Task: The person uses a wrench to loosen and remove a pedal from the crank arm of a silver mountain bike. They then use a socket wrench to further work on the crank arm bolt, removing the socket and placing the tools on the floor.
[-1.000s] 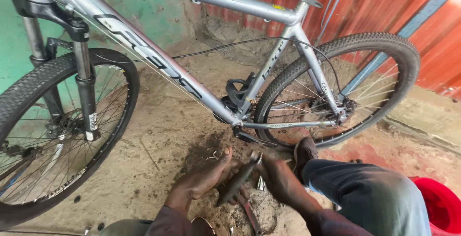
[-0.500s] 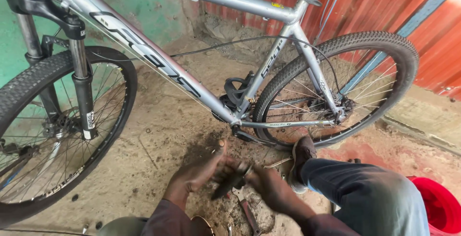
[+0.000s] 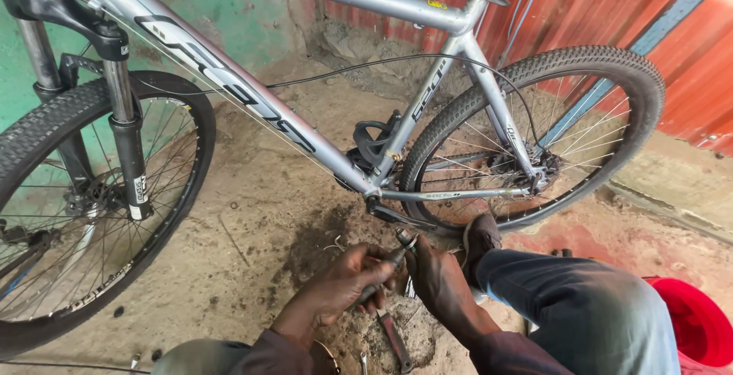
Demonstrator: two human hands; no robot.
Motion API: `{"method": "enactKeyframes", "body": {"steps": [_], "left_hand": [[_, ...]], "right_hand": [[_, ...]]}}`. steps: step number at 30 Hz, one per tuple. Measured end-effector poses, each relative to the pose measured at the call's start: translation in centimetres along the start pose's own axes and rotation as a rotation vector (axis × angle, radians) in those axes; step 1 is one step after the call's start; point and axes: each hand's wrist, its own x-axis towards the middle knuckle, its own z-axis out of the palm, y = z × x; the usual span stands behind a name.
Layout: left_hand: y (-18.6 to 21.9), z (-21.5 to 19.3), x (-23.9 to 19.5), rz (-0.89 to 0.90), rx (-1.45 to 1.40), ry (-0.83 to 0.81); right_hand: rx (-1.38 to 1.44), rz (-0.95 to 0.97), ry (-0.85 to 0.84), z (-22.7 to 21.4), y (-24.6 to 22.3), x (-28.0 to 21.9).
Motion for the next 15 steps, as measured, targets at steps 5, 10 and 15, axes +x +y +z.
{"method": "enactKeyframes", "body": {"steps": [5,10,15], "left_hand": [[4.5,1.6,-3.4,0.11,0.056,-0.069],[3.9,2.5,-2.8,0.115,0.836,0.015],[1.2,1.6,-0.6,0.596,1.027,0.162]], "right_hand": [[0.008,0.086,-0.084,2.1,0.7,-0.1],[0.276,0.041,-0.219,2.6,-1.1,-1.9],[0.147,0.15,-0.399,1.0,-1.0,-0.5]]}}
